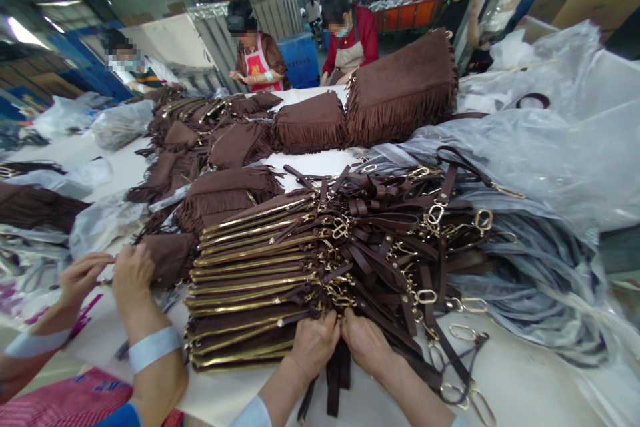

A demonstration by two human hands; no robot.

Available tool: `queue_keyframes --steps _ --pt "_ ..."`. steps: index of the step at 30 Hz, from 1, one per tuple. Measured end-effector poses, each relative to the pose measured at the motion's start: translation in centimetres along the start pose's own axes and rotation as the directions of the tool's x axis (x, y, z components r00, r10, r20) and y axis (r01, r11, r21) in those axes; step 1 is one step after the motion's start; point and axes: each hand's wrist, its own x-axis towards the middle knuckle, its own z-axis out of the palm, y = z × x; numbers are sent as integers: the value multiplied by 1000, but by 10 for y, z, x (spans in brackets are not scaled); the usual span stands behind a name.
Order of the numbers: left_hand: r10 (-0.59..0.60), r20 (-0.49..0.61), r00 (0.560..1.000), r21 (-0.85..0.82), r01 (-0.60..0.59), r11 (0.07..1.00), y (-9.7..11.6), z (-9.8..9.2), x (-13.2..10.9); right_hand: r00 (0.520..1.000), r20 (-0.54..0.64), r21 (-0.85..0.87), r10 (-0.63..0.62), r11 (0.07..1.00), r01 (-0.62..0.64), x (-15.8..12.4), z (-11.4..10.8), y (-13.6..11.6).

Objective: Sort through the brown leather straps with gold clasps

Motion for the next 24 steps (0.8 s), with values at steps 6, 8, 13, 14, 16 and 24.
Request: queue_keyframes --steps 6,8,13,14,16,24 --pt "12 11 1000 11 -12 1000 -1 0 0 998 17 55 57 997 -58 -6 -1 0" --pt "30 21 999 14 -30 999 -1 0 0 997 7 96 79 992 -79 -7 -1 3" --pt "41 30 999 18 -42 999 -2 0 -1 996 -13 155 84 985 -81 -9 -3 4" --pt "28 26 999 22 -29 999 -1 1 -1 997 -12 159 81 984 -78 -10 -4 3" --pt "12 20 1000 34 -13 999 -1 3 -1 998 -1 167 70 984 -69 -9 -5 1" --pt "97 26 995 58 -98 993 -5 10 -1 998 28 195 53 979 -57 -5 -9 0"
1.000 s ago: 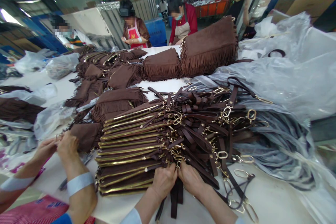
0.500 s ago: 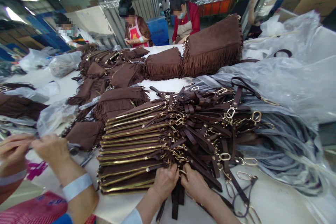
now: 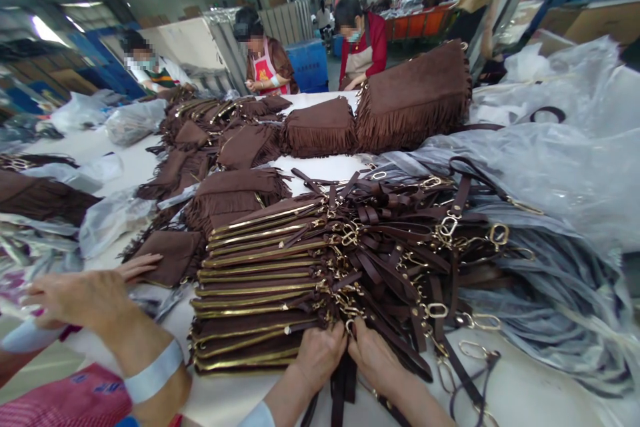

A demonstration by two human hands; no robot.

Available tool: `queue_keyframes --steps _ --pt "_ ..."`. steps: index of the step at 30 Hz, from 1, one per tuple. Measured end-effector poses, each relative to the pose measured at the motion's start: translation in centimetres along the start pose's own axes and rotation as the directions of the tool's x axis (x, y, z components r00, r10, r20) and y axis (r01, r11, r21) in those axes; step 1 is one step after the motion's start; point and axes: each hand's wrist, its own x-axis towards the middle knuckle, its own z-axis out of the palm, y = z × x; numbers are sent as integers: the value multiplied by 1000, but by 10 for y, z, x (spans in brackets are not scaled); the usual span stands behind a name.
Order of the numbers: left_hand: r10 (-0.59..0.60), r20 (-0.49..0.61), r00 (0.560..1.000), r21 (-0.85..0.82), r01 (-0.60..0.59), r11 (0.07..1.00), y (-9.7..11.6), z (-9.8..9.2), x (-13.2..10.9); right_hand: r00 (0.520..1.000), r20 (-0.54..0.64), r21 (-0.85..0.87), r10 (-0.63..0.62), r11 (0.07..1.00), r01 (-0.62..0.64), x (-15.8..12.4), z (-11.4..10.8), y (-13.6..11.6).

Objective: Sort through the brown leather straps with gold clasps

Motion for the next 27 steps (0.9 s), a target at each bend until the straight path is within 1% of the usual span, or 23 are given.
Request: queue_keyframes --steps 8,15,20,22,23,24,25,26,27 --pt "50 20 999 -20 -50 999 1 -2 -1 997 -43 -13 63 998 -64 8 8 -1" --pt "52 3 999 -41 -52 998 -3 2 0 999 -33 3 29 1000 -28 12 9 2" --pt "41 -6 999 -77 -41 996 6 10 -1 999 -22 0 25 1000 -25 12 14 7" --pt "34 -18 999 -76 -36 996 4 10 -1 998 -35 14 49 999 -48 12 16 9" --pt "31 -30 999 -67 -33 997 -3 8 0 997 -52 24 63 998 -62 11 17 9" --pt "21 -48 999 -51 -24 998 -16 4 2 991 -86 58 105 993 -100 11 17 8" --pt "2 -73 997 -25 -3 1000 -37 -3 4 985 -130 74 112 992 -103 10 16 6" --pt "-30 -105 994 9 31 999 -64 -14 5 983 -165 76 84 995 -72 11 14 4" --pt "-66 -142 988 47 73 996 -96 -29 4 978 -203 79 46 996 -31 12 12 2"
